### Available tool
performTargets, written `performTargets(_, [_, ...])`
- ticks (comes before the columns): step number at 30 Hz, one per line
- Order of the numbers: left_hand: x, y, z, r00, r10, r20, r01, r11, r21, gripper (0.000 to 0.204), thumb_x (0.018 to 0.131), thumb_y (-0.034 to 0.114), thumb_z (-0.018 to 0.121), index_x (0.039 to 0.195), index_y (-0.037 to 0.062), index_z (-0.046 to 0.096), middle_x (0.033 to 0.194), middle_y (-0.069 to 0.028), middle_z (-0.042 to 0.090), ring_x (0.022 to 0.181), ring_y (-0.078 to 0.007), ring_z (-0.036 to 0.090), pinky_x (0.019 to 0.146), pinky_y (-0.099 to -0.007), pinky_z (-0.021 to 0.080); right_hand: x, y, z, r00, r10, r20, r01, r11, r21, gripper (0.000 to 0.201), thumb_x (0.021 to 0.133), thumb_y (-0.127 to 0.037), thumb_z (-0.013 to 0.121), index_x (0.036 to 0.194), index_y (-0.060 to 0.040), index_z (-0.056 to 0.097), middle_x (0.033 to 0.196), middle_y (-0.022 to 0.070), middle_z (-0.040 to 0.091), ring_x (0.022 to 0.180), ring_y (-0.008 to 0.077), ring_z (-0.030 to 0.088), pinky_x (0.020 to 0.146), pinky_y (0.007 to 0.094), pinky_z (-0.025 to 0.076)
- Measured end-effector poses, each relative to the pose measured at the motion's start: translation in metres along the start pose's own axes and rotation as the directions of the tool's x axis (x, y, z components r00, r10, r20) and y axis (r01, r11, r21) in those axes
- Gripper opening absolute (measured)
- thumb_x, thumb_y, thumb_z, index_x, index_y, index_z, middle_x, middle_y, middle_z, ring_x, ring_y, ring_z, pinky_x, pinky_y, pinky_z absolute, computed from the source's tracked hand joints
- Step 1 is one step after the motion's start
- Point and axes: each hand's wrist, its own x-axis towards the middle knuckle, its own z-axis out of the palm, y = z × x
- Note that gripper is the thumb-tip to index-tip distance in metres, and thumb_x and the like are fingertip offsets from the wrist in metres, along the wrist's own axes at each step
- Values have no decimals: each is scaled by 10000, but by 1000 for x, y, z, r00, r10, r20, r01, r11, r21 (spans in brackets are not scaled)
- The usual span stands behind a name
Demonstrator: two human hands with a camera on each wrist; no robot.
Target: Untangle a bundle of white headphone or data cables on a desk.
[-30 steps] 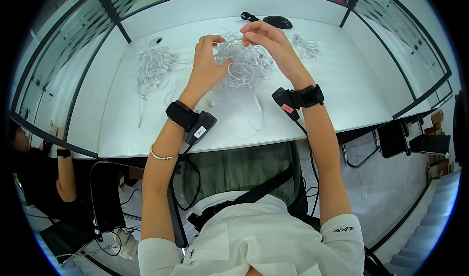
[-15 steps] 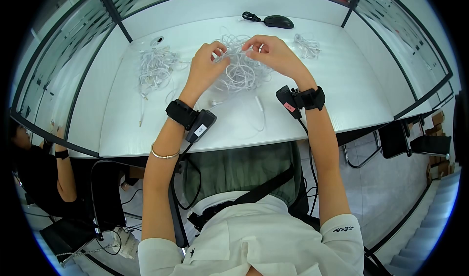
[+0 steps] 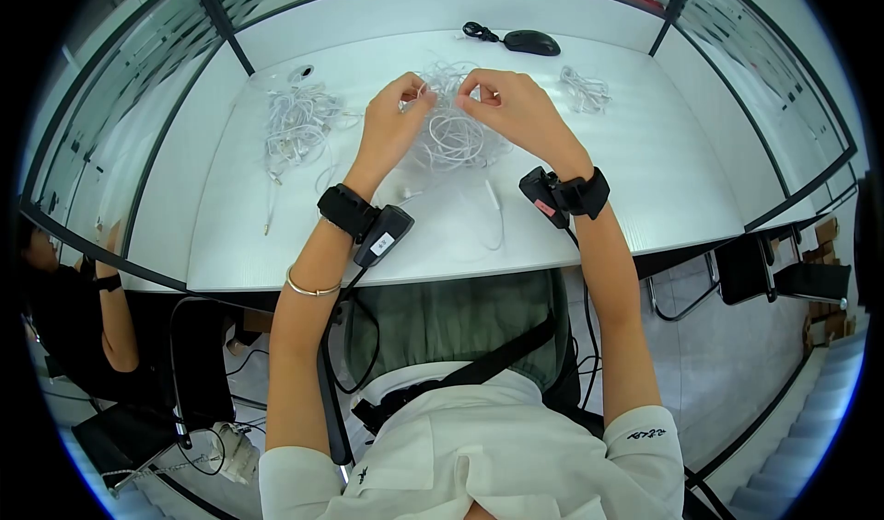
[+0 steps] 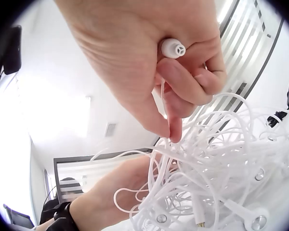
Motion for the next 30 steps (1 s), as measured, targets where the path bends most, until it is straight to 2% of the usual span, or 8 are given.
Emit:
performTargets(3, [1,8,-1,999,-48,-14,46,992,-114,141,844,152,604,819,25,547,763,-23,585,750,-90,538,726,-240,407,0,-6,-3,1000,7,-17,-7,1000,-11,197,820,-298,620,862,-109,653,582,20,488,532,175,474,503,313,374])
performTargets(6, [1,11,-5,987,-148,68,160,963,-215,132,846,136,604,828,35,521,768,-17,585,765,-74,538,724,-231,407,-2,-15,-7,999,16,-39,-18,999,-49,188,819,-298,624,856,-115,651,580,16,485,532,172,480,500,310,372])
performTargets(14, [5,23,-13,940,-245,239,323,867,-381,129,802,137,611,881,87,522,832,1,584,818,-94,556,783,-223,385,-2,-21,-10,988,-92,-124,83,994,-77,135,815,-260,633,860,-136,660,563,19,469,535,176,485,508,303,376])
performTargets(17, [4,24,-19,922,-276,271,373,823,-429,139,808,164,596,904,87,531,871,3,587,842,-90,545,800,-219,371,-5,-15,-11,986,-152,-69,147,986,-73,128,817,-211,660,900,-114,669,533,-11,322,483,107,319,470,281,264])
performTargets(20, [5,24,-19,904,-324,278,418,803,-424,169,815,180,581,946,85,535,898,3,592,856,-89,539,799,-217,368,-8,-14,-18,995,-103,-9,101,991,-84,145,808,-197,664,931,-128,697,527,-8,328,479,112,322,469,284,271])
performTargets(23, [4,29,-18,899,-336,279,431,790,-435,212,821,184,567,1004,83,532,912,-7,602,861,-93,540,789,-219,379,-10,-16,-22,997,-61,47,67,991,-117,146,800,-235,642,898,-162,722,578,26,516,549,190,505,521,307,390])
performTargets(29, [8,17,-22,890,-324,321,441,789,-428,280,836,175,530,1090,57,522,968,-79,644,857,-122,580,800,-240,428,-9,-20,-22,999,-51,11,52,987,-149,145,792,-247,662,894,-170,730,602,35,569,559,193,543,512,304,406])
performTargets(30, [9,17,-23,888,-326,325,445,786,-429,287,838,170,522,1098,48,518,989,-96,651,857,-129,590,811,-245,437,-9,-15,-18,988,-146,-56,137,981,-139,145,811,-223,680,924,-143,722,503,-7,363,461,103,335,450,282,266])
